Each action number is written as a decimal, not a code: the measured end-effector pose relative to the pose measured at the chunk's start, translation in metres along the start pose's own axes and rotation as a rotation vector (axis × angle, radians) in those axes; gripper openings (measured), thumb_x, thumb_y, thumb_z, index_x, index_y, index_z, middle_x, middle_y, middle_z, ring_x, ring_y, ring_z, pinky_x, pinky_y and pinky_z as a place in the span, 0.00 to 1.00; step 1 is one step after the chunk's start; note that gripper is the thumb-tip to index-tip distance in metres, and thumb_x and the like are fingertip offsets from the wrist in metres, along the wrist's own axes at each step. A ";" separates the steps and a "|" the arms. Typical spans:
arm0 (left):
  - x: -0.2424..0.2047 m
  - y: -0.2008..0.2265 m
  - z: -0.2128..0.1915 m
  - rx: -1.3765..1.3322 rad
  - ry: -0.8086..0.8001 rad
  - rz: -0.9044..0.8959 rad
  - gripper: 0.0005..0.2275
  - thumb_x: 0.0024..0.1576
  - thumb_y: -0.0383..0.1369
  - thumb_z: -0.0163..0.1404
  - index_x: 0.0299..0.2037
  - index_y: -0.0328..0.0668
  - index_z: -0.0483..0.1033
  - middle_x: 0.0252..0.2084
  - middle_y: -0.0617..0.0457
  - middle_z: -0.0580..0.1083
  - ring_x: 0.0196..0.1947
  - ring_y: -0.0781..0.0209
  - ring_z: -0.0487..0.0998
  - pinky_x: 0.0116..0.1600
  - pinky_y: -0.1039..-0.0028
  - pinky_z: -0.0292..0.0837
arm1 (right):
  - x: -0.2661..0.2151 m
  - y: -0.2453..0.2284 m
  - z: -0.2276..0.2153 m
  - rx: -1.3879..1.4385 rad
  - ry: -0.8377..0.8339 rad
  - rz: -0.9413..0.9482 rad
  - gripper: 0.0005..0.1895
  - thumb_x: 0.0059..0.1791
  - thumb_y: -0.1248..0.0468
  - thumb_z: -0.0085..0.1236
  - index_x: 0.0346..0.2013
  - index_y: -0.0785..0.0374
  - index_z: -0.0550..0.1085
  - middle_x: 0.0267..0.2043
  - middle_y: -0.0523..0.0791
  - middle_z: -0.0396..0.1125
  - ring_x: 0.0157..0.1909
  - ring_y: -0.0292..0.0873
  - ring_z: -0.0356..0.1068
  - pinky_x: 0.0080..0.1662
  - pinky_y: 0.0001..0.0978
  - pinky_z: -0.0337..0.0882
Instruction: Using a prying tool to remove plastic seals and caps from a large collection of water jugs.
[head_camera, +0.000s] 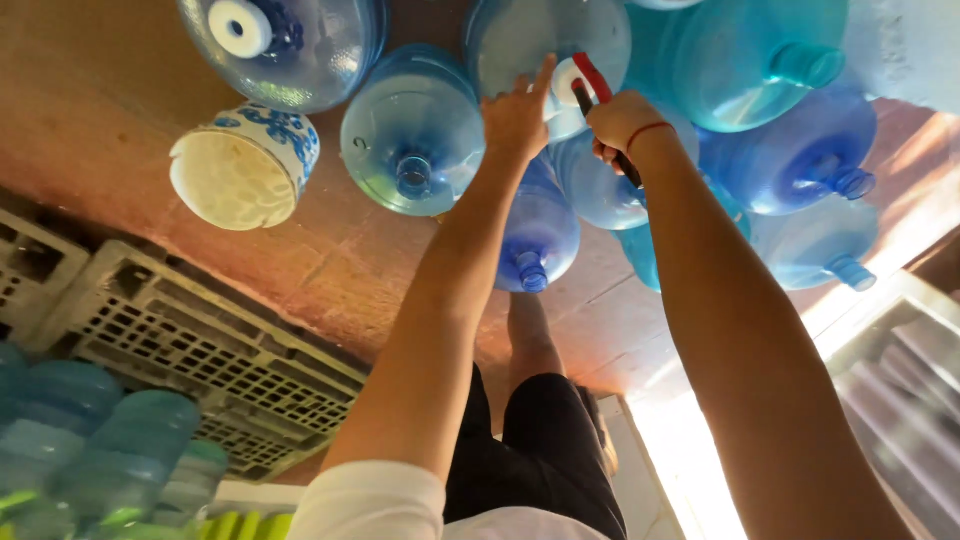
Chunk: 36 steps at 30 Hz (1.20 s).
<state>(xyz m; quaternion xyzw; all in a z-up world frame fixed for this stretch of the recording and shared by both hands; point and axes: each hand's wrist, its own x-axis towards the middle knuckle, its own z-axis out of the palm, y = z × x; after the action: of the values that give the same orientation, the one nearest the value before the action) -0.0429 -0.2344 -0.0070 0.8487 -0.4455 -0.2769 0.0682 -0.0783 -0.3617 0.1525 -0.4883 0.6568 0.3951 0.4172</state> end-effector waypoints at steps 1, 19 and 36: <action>0.007 0.002 0.009 0.051 0.015 -0.009 0.40 0.47 0.38 0.61 0.70 0.65 0.50 0.46 0.55 0.74 0.28 0.47 0.80 0.32 0.58 0.70 | 0.015 0.000 0.009 0.058 0.068 0.034 0.19 0.53 0.54 0.46 0.35 0.71 0.69 0.19 0.50 0.64 0.17 0.44 0.60 0.20 0.37 0.57; 0.033 -0.004 0.001 0.109 -0.037 0.007 0.45 0.44 0.43 0.61 0.73 0.61 0.46 0.55 0.50 0.70 0.33 0.47 0.79 0.36 0.54 0.72 | 0.129 0.100 0.149 0.634 0.677 -0.833 0.11 0.54 0.58 0.45 0.31 0.60 0.67 0.18 0.43 0.54 0.23 0.39 0.49 0.29 0.41 0.54; -0.076 0.054 -0.148 -1.368 -0.724 0.109 0.23 0.42 0.34 0.68 0.50 0.49 0.79 0.43 0.56 0.79 0.44 0.66 0.77 0.54 0.69 0.73 | -0.036 0.187 -0.052 0.046 -0.120 -0.802 0.09 0.45 0.58 0.56 0.29 0.61 0.72 0.15 0.56 0.63 0.20 0.62 0.68 0.26 0.52 0.68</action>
<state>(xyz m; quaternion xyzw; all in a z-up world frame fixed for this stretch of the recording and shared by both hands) -0.0378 -0.2258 0.1673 0.4515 -0.2113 -0.7465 0.4407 -0.2620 -0.3595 0.2248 -0.6724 0.3972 0.2140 0.5868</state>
